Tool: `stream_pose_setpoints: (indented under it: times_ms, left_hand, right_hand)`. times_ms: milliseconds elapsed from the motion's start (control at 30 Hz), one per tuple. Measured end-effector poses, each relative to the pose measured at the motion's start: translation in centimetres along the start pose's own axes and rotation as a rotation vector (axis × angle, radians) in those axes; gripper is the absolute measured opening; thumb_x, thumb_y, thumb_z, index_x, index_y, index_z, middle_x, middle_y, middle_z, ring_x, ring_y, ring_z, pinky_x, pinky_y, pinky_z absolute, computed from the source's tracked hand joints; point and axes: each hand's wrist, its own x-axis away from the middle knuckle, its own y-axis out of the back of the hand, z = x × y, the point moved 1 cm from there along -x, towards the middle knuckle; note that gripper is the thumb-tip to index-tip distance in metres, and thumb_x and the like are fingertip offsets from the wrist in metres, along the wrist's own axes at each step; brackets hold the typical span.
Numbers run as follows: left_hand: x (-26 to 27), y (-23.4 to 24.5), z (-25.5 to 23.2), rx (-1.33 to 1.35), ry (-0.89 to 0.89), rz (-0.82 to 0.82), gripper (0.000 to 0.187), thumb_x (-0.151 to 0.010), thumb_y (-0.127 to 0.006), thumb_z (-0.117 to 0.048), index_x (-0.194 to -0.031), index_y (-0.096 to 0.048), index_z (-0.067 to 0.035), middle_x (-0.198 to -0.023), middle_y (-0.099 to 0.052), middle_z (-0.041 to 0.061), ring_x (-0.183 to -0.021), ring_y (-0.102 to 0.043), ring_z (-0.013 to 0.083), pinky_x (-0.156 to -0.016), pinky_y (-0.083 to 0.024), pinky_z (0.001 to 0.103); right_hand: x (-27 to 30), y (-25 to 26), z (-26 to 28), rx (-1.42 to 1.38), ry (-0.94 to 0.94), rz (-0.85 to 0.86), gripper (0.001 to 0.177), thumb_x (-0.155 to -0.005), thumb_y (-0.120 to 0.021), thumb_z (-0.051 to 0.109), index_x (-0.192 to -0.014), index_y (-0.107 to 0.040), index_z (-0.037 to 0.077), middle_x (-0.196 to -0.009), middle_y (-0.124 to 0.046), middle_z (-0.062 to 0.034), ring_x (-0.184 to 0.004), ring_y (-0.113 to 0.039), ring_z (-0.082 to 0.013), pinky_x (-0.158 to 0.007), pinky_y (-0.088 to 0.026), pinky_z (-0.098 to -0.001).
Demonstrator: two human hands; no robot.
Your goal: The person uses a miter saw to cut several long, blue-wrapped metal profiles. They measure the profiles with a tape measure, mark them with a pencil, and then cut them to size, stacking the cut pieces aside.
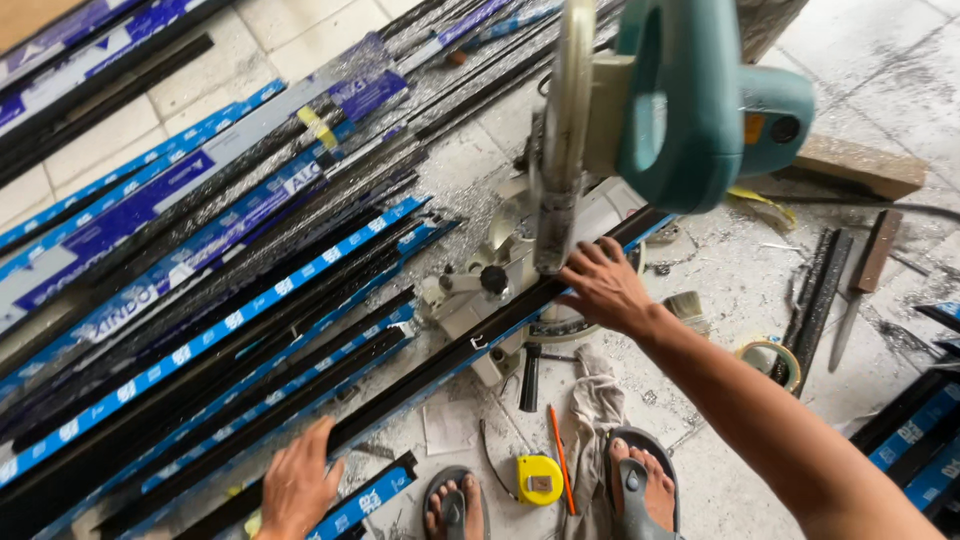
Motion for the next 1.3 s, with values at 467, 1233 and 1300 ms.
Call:
stream_pose_setpoints:
  times_ms: [467, 1233, 1300]
  left_hand:
    - [-3.7, 3.0, 0.1, 0.225, 0.019, 0.095, 0.072, -0.08, -0.059, -0.007, -0.148, -0.045, -0.027, -0.142, -0.063, 0.001, -0.126, -0.064, 0.033, -0.103, -0.049, 0.052]
    - [3.3, 4.2, -22.9, 0.892, -0.061, 0.133, 0.036, -0.087, -0.065, -0.041, -0.12, -0.066, -0.027, -0.108, -0.078, -0.008, -0.096, -0.074, 0.0139, -0.08, -0.059, 0.034]
    - [2.9, 4.0, -23.3, 1.034, 0.106, 0.431, 0.05, -0.094, -0.061, -0.046, -0.138, -0.054, -0.024, -0.14, -0.065, -0.002, -0.127, -0.063, 0.0152, -0.106, -0.049, 0.037]
  right_hand:
    - [10.0, -3.6, 14.8, -0.474, -0.286, 0.269, 0.014, -0.099, -0.062, 0.031, -0.108, -0.065, 0.021, -0.09, -0.068, 0.0013, -0.073, -0.058, -0.0134, -0.062, -0.046, -0.0285]
    - [13.2, 0.1, 21.5, -0.471, 0.15, 0.781, 0.077, -0.087, -0.058, 0.003, -0.155, -0.026, 0.02, -0.124, -0.039, -0.0166, -0.07, -0.057, -0.0318, -0.044, -0.045, -0.0417]
    - [13.0, 0.3, 21.1, -0.629, -0.006, 0.595, 0.068, -0.07, -0.074, 0.026, -0.131, -0.043, 0.018, -0.106, -0.05, -0.009, -0.062, -0.061, -0.034, -0.045, -0.05, -0.0473]
